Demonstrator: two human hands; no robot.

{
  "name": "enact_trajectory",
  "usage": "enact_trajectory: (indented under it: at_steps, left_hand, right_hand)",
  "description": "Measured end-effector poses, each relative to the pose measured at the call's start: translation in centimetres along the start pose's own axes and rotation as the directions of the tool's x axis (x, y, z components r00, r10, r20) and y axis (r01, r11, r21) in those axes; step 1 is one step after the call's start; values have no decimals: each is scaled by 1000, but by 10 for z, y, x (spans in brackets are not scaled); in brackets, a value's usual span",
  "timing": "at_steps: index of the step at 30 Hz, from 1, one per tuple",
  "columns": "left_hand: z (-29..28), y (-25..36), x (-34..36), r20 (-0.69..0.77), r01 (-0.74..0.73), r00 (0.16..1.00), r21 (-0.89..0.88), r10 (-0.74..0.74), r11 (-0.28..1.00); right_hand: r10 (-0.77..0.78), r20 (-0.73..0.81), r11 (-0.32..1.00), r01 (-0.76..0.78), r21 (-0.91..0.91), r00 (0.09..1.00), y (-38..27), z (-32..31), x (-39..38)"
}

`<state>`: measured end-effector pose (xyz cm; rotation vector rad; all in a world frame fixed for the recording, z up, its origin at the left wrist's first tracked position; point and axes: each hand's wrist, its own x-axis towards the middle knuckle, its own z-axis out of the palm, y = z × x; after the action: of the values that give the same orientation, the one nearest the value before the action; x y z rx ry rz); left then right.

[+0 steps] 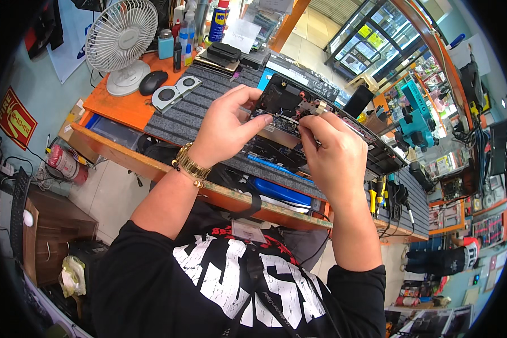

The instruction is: The person uses a powered screwdriver to remove screws from a laptop's internal frame, disconnects internal ribbon cables and wires by hand, and then picks up and positions a replacement keyboard assembly.

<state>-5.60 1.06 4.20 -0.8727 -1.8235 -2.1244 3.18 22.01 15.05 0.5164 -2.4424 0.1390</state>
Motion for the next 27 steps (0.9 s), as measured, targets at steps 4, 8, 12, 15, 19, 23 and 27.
enact_trajectory:
  at_steps: [4, 8, 12, 15, 19, 23, 27]
  left_hand:
    - [0, -1, 0, -3, 5, 1000, 3, -5, 1000]
    - [1, -2, 1, -9, -4, 1000, -8, 4, 1000]
    - [4, -4, 1, -45, -38, 998, -10, 38, 999]
    - [3, -4, 1, -41, -37, 999, -15, 37, 999]
    - [1, -4, 0, -8, 3, 1000, 15, -3, 1000]
    - [1, -5, 0, -16, -3, 1000, 20, 4, 1000]
    - [3, -7, 1, -49, -57, 997, -14, 56, 998]
  right_hand:
    - [-9, 17, 1000, 9, -8, 1000, 2, -2, 2]
    - [1, 33, 1000, -1, -2, 999, 4, -4, 4]
    - [2, 22, 1000, -2, 6, 1000, 2, -2, 4]
    - [-1, 15, 1000, 1, 8, 1000, 3, -1, 4]
    - [-5, 15, 1000, 5, 5, 1000, 3, 0, 4]
    - [4, 18, 1000, -4, 7, 1000, 2, 1, 4]
    - [4, 21, 1000, -4, 2, 1000, 2, 0, 4]
